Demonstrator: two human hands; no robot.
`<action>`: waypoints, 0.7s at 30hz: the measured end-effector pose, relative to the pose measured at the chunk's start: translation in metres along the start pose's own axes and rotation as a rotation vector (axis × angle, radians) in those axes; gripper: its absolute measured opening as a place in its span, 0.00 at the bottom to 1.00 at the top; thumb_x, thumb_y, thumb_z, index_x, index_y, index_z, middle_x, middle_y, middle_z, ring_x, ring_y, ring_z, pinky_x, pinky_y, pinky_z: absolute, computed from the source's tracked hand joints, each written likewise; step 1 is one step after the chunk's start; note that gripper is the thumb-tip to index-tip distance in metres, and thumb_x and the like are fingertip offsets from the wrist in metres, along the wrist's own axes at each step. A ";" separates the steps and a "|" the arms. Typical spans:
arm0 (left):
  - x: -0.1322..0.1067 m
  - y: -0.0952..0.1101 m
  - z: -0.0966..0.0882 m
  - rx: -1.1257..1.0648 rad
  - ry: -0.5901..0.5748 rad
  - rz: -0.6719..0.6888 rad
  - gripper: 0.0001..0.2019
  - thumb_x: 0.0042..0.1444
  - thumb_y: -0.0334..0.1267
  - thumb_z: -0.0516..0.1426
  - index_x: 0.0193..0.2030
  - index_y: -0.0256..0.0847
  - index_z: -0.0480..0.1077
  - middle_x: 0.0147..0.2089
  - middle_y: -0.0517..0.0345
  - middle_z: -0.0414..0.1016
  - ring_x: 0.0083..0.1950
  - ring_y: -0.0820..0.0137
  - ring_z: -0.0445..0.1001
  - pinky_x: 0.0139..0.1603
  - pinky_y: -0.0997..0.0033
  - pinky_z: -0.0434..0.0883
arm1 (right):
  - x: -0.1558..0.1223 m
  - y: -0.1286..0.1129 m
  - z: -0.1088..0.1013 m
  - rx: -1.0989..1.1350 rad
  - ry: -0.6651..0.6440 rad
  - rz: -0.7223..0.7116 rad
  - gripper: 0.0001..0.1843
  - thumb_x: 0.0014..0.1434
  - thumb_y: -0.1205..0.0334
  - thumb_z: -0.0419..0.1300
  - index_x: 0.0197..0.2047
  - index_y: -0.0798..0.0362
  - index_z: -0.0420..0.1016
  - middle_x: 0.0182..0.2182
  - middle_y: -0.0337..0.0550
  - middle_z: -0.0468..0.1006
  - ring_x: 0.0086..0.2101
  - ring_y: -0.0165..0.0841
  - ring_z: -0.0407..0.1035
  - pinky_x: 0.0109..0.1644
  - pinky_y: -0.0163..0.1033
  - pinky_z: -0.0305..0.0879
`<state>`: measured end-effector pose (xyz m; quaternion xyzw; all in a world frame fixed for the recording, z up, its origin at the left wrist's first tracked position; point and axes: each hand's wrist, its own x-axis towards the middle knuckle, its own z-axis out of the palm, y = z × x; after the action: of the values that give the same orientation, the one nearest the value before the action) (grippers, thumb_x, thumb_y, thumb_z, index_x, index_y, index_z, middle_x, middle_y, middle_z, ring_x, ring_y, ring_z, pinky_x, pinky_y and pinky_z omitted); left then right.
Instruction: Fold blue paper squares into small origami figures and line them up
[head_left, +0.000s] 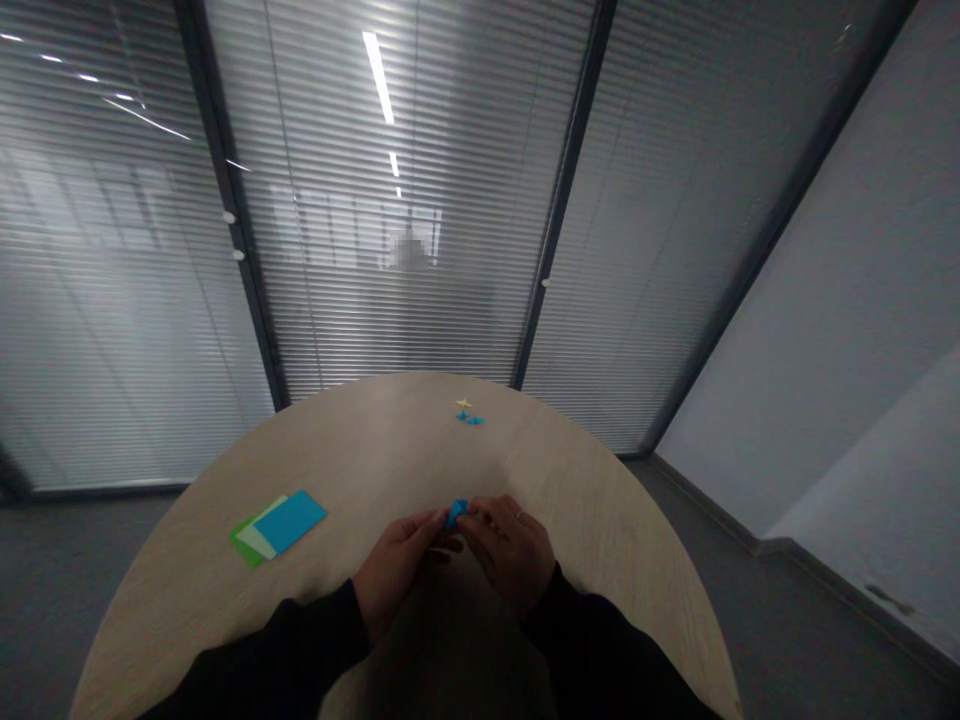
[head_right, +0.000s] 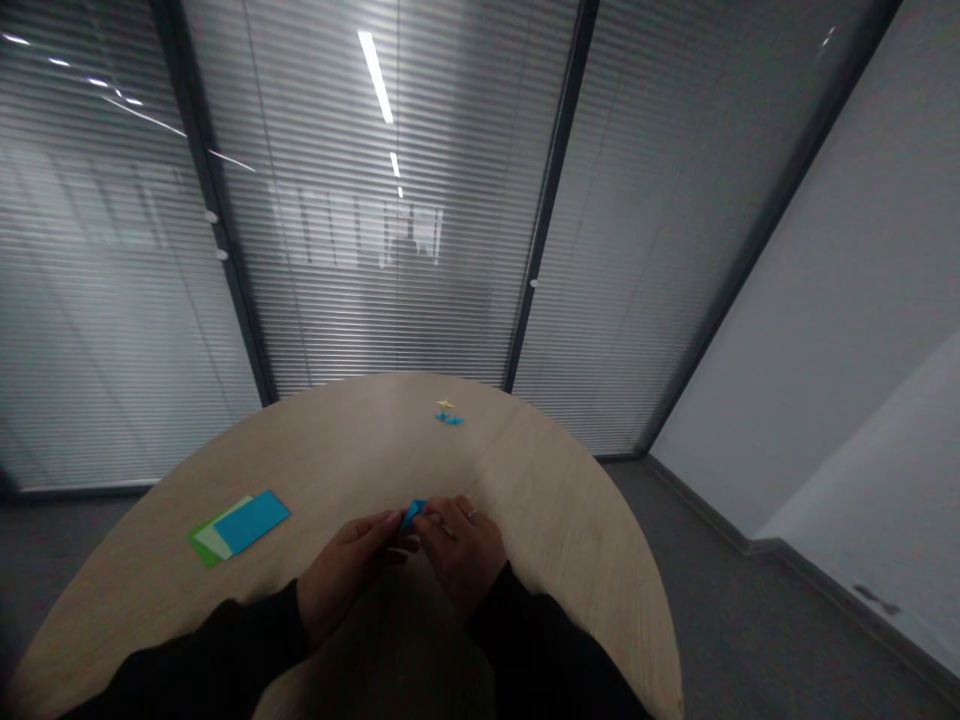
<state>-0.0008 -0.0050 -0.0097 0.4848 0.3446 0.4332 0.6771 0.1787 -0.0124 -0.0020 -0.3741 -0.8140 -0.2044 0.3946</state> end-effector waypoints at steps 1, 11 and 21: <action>0.000 0.000 0.000 0.002 -0.006 -0.002 0.20 0.56 0.53 0.61 0.42 0.37 0.79 0.40 0.48 0.81 0.40 0.63 0.76 0.44 0.66 0.68 | 0.000 0.000 0.000 0.002 0.002 -0.009 0.08 0.65 0.65 0.57 0.36 0.51 0.77 0.35 0.43 0.79 0.32 0.34 0.70 0.32 0.36 0.66; 0.001 -0.001 -0.002 0.059 -0.066 0.021 0.21 0.57 0.54 0.59 0.44 0.38 0.78 0.38 0.50 0.80 0.38 0.66 0.74 0.43 0.67 0.67 | 0.000 0.003 -0.001 0.197 0.016 0.109 0.08 0.66 0.63 0.55 0.37 0.52 0.75 0.35 0.44 0.78 0.37 0.35 0.71 0.41 0.39 0.69; 0.001 -0.001 -0.001 0.052 -0.037 0.006 0.20 0.57 0.54 0.59 0.40 0.36 0.79 0.35 0.50 0.79 0.38 0.65 0.74 0.43 0.66 0.67 | 0.000 0.001 -0.004 -0.041 -0.072 -0.094 0.10 0.66 0.67 0.54 0.38 0.51 0.77 0.33 0.44 0.80 0.31 0.35 0.70 0.34 0.40 0.68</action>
<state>-0.0015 -0.0036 -0.0107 0.5110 0.3418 0.4173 0.6693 0.1814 -0.0143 0.0002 -0.3504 -0.8400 -0.2257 0.3474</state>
